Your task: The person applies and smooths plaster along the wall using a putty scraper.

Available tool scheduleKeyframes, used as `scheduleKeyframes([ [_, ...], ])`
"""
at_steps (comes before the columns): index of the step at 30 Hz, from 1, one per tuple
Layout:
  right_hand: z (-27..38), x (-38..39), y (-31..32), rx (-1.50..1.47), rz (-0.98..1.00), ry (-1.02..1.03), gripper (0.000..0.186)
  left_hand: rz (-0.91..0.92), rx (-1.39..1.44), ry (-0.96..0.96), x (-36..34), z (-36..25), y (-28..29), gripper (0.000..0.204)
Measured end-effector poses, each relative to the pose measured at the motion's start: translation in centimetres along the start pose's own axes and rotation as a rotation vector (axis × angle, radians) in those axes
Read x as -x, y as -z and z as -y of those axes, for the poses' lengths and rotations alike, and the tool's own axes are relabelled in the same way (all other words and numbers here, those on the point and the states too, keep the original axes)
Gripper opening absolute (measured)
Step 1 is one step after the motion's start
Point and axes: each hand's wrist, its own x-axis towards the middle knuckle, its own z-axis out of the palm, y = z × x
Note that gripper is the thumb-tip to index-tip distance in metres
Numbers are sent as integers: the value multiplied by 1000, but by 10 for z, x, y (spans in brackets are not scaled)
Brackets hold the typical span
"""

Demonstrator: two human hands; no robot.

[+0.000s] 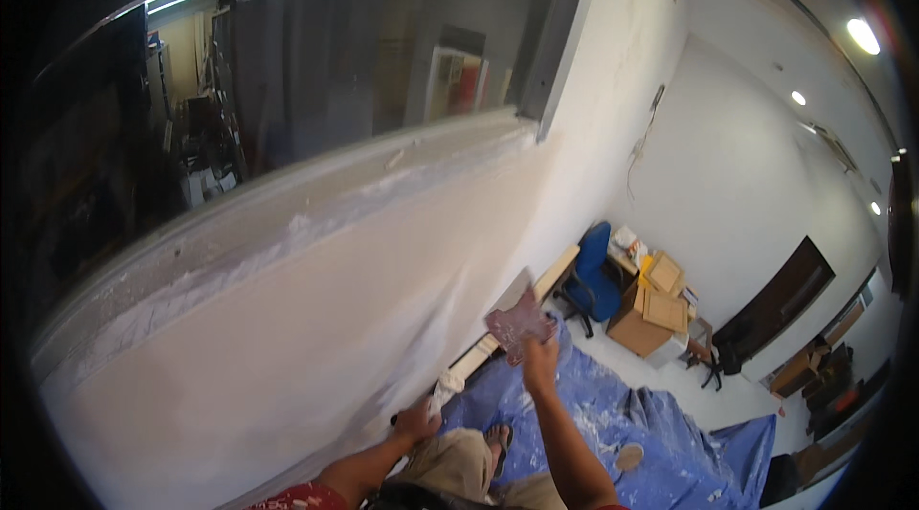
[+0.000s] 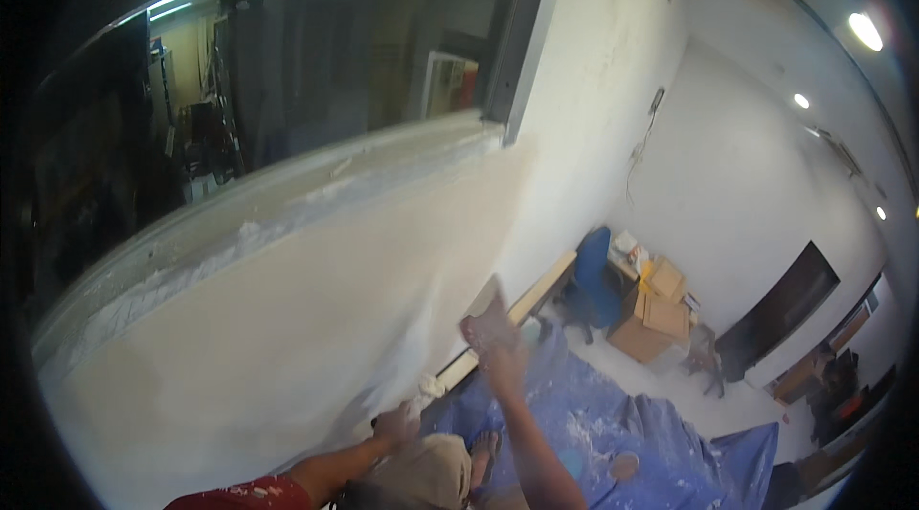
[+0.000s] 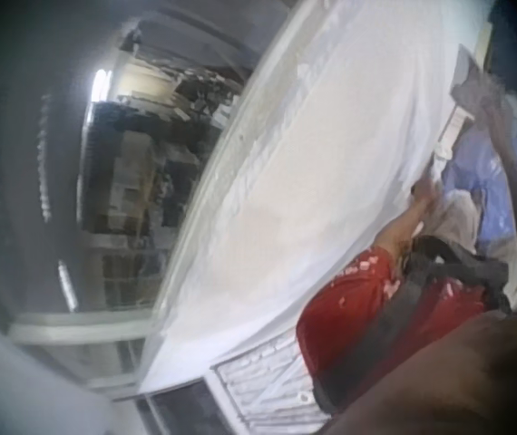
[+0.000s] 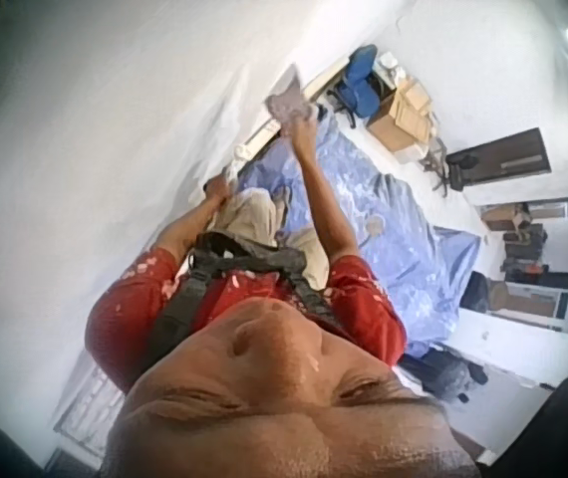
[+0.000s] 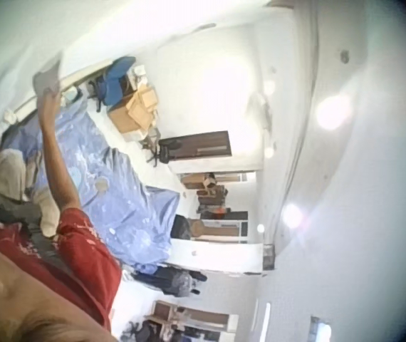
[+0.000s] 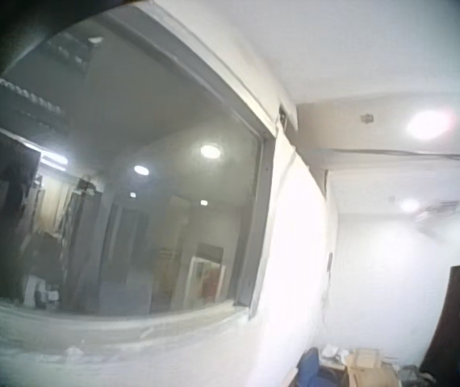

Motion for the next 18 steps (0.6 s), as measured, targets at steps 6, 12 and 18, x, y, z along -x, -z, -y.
scheduleKeyframes([
  [6, 39, 80, 65, -477, 14, -609, 22, -189, 305, -156, 23, -28, 54, 53],
  [12, 92, 127, 96, 263, 222, -262, 35, -22, 458, -153, 76, -127, 134, 52],
  [18, 113, 142, 76, 543, 340, 26, 43, -66, 538, -222, 112, -148, 146, 52],
])
